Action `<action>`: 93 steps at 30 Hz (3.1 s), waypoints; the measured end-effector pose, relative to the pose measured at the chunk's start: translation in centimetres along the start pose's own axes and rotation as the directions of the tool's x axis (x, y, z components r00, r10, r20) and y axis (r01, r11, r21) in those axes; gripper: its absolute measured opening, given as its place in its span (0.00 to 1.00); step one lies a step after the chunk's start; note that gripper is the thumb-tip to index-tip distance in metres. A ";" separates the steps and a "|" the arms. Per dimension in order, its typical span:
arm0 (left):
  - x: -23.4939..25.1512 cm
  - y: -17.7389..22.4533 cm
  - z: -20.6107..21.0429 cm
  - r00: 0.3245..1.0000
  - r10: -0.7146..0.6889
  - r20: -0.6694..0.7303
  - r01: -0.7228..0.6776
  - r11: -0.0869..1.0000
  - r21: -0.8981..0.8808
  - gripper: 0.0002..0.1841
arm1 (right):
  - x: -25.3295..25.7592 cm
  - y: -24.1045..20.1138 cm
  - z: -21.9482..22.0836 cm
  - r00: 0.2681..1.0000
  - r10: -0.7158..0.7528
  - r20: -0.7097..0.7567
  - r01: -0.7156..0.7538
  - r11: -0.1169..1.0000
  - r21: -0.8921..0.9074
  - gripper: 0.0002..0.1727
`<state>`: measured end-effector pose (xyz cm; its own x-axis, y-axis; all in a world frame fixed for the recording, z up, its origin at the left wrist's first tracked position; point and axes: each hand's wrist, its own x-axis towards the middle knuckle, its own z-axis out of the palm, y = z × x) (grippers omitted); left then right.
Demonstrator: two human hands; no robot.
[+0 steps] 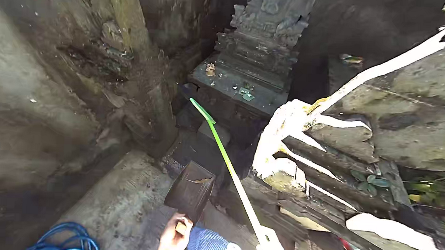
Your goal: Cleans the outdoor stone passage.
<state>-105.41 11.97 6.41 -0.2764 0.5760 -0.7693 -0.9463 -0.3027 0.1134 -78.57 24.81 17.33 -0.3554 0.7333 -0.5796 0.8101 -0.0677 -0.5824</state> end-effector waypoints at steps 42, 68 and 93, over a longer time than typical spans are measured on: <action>27.7 15.1 52.0 0.860 -0.464 0.212 0.446 0.886 0.129 0.16 | 19.1 -26.8 -5.0 0.853 0.353 -0.384 -0.426 0.896 -0.124 0.32; 26.4 19.3 50.8 0.865 -0.408 0.293 0.374 0.912 0.167 0.14 | 5.1 -31.7 4.2 0.904 0.304 -0.300 -0.327 0.945 -0.028 0.30; 27.6 27.3 49.6 0.947 -0.249 0.200 0.235 0.968 0.093 0.13 | 26.1 -31.3 -6.0 0.891 0.291 -0.350 -0.369 0.911 -0.183 0.33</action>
<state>-147.21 57.25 19.48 -0.0596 0.7733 -0.6312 -0.9962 -0.0868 -0.0122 -110.43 50.10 23.89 0.0821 0.8699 -0.4863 0.9546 -0.2088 -0.2123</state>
